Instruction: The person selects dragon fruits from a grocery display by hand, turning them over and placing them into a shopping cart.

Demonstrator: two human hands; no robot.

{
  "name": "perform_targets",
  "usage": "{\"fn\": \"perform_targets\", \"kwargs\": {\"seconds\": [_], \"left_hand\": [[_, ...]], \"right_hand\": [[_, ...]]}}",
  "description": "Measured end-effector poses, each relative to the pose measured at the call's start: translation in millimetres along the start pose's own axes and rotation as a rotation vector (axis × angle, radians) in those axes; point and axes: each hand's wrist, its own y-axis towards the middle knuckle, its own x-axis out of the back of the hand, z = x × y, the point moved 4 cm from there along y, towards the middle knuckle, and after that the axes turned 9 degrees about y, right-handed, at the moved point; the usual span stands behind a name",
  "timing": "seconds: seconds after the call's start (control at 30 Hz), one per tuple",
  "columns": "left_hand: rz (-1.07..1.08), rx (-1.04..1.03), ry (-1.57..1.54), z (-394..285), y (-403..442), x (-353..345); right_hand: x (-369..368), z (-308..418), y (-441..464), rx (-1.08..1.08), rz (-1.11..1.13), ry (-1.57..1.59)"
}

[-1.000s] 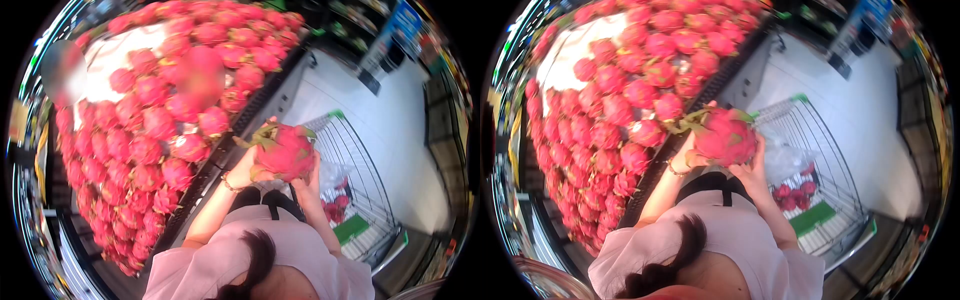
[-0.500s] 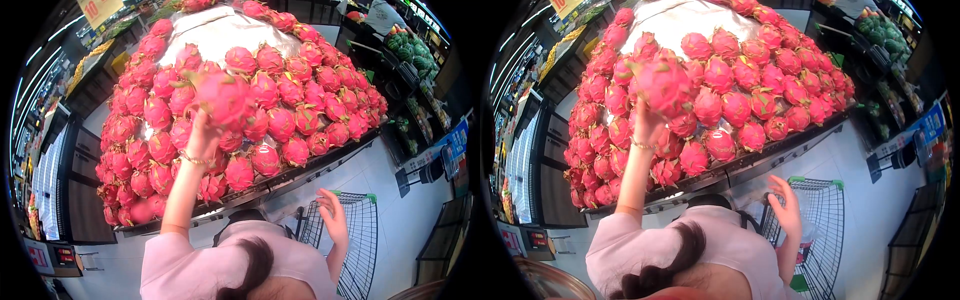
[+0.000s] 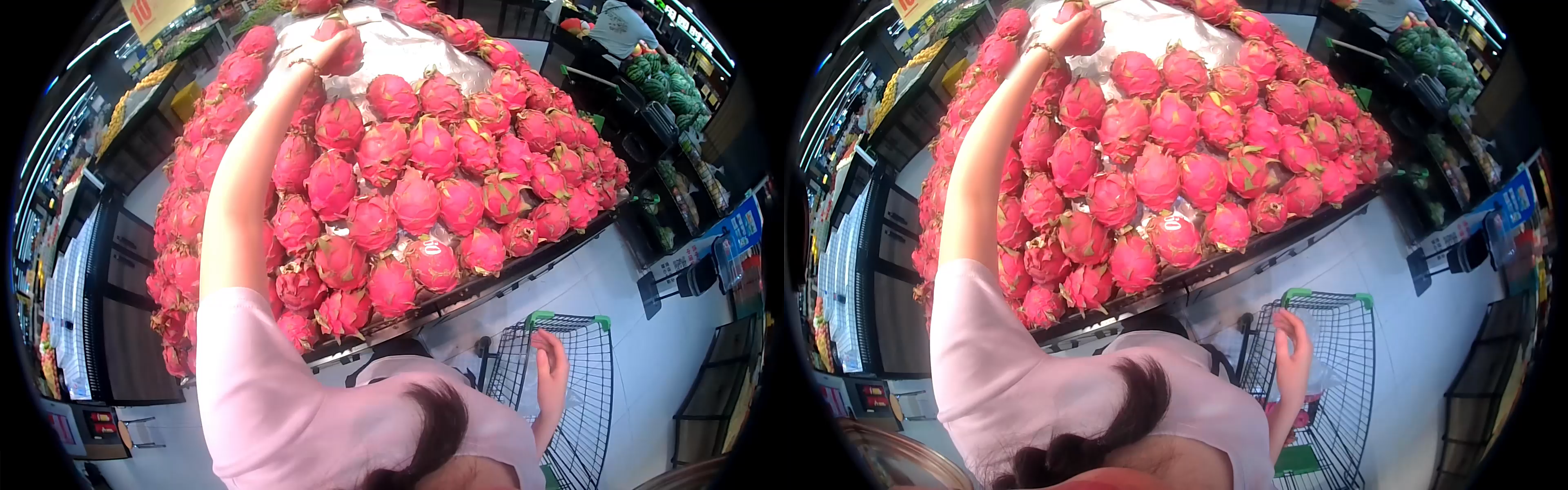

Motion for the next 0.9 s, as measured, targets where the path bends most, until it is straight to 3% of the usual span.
{"fn": "perform_targets", "kwargs": {"seconds": [0.1, 0.13, 0.4, 0.63, 0.73, 0.83, 0.9], "left_hand": [[0.094, -0.098, 0.109, -19.0, -2.9, -14.2], [0.030, -0.142, 0.150, -19.1, -1.0, -25.1], [0.334, 0.004, 0.625, -18.4, 2.6, -46.6], [0.510, -0.106, 0.737, -29.1, -2.7, -51.1], [-0.089, -0.287, 1.006, -42.0, -21.3, -39.5], [0.204, -0.351, 0.890, -19.7, 0.1, -61.0], [0.268, -0.352, 0.728, -15.2, 5.6, -52.6]], "right_hand": [[-0.4, 1.5, -2.1, -0.029, -0.050, 0.011], [0.6, 0.8, -2.2, -0.032, -0.064, 0.008], [2.8, -12.1, 2.8, -0.053, -0.109, -0.020], [-3.4, -10.1, 10.9, -0.053, -0.074, -0.033], [-2.0, -13.6, 10.8, -0.050, -0.049, -0.049], [4.5, -14.4, 14.6, -0.051, -0.033, -0.048], [8.6, -14.1, 18.3, -0.035, -0.031, -0.054]]}}
